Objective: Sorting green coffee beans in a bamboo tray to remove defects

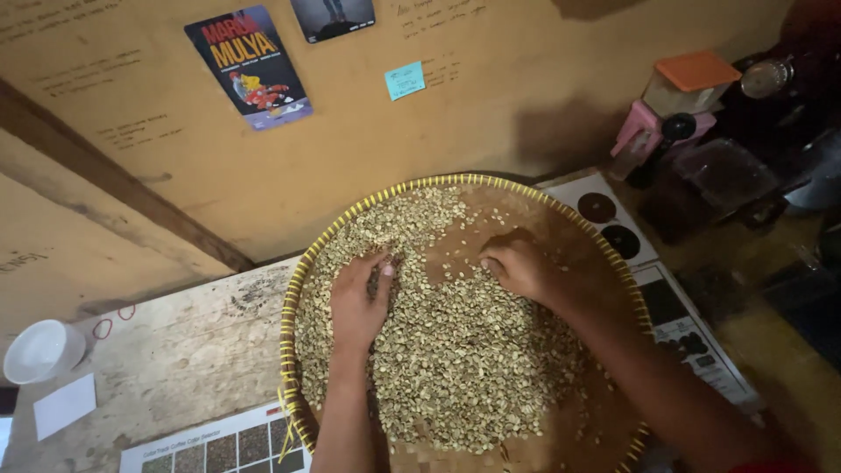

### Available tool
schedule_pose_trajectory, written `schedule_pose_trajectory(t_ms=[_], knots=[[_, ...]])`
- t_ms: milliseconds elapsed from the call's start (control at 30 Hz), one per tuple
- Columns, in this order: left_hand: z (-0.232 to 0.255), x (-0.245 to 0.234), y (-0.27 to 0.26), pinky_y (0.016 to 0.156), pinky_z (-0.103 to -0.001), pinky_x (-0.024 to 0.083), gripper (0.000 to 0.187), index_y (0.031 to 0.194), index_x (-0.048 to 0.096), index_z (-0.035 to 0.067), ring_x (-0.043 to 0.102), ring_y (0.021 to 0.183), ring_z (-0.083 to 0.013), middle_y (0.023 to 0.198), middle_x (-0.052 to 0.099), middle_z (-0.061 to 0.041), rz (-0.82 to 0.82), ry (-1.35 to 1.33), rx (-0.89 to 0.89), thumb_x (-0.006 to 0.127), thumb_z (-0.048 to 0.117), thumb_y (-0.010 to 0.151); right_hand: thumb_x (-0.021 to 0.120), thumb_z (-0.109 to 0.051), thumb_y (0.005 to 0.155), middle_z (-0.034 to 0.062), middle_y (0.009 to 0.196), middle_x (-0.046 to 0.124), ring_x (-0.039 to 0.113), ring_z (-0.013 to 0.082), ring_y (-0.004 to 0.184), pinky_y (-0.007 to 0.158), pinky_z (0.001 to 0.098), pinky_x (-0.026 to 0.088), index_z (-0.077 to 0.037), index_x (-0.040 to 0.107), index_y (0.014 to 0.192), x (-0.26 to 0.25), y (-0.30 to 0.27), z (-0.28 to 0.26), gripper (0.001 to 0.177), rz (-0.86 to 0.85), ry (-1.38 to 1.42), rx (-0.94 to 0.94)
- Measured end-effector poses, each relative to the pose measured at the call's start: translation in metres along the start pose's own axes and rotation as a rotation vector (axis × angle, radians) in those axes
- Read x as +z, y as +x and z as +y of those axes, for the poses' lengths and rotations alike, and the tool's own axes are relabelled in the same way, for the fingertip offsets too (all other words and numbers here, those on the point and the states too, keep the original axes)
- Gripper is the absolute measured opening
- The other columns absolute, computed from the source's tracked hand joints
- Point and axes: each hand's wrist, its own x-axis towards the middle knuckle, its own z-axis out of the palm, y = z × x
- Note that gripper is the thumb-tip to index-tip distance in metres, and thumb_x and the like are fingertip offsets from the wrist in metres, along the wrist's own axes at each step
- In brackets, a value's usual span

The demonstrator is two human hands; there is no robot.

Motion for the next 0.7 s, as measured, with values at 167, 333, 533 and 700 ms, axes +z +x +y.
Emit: schedule_pose_trajectory(t_ms=[167, 333, 533, 700], knots=[[0.001, 0.000, 0.000, 0.083, -0.048, 0.054, 0.024, 0.120, 0.074, 0.014, 0.071, 0.090, -0.0347, 0.096, 0.073, -0.008, -0.011, -0.019, -0.006, 0.069, 0.019, 0.097, 0.068, -0.012, 0.087, 0.0152, 0.072, 0.070, 0.071, 0.0384, 0.073, 0.070, 0.0481, 0.054, -0.009, 0.069, 0.081, 0.018, -0.003, 0.019, 0.007, 0.048, -0.094, -0.064], [0.003, -0.002, 0.000, 0.082, -0.047, 0.054, 0.023, 0.121, 0.074, 0.012, 0.071, 0.089, -0.0332, 0.096, 0.073, -0.008, -0.013, -0.021, -0.017, 0.067, 0.021, 0.100, 0.071, -0.011, 0.080, 0.0138, 0.068, 0.068, 0.070, 0.0382, 0.069, 0.067, 0.0472, 0.054, -0.008, 0.066, 0.075, 0.016, -0.004, 0.013, 0.008, 0.066, -0.070, -0.125], [0.000, 0.000, -0.001, 0.084, -0.048, 0.054, 0.025, 0.121, 0.074, 0.012, 0.071, 0.089, -0.0350, 0.096, 0.073, -0.009, -0.012, -0.032, -0.006, 0.070, 0.017, 0.097, 0.069, -0.003, 0.079, 0.0085, 0.069, 0.072, 0.073, 0.0316, 0.068, 0.066, 0.0399, 0.057, -0.010, 0.073, 0.079, -0.010, -0.001, -0.050, 0.008, 0.109, 0.050, -0.236], [-0.001, 0.001, -0.001, 0.081, -0.048, 0.053, 0.024, 0.122, 0.073, 0.015, 0.070, 0.088, -0.0341, 0.096, 0.073, -0.007, -0.020, -0.014, -0.022, 0.069, 0.018, 0.098, 0.070, -0.006, 0.075, 0.0169, 0.074, 0.074, 0.073, 0.0428, 0.073, 0.069, 0.0487, 0.056, -0.007, 0.072, 0.079, 0.051, -0.011, 0.004, 0.004, -0.031, 0.116, -0.080]])
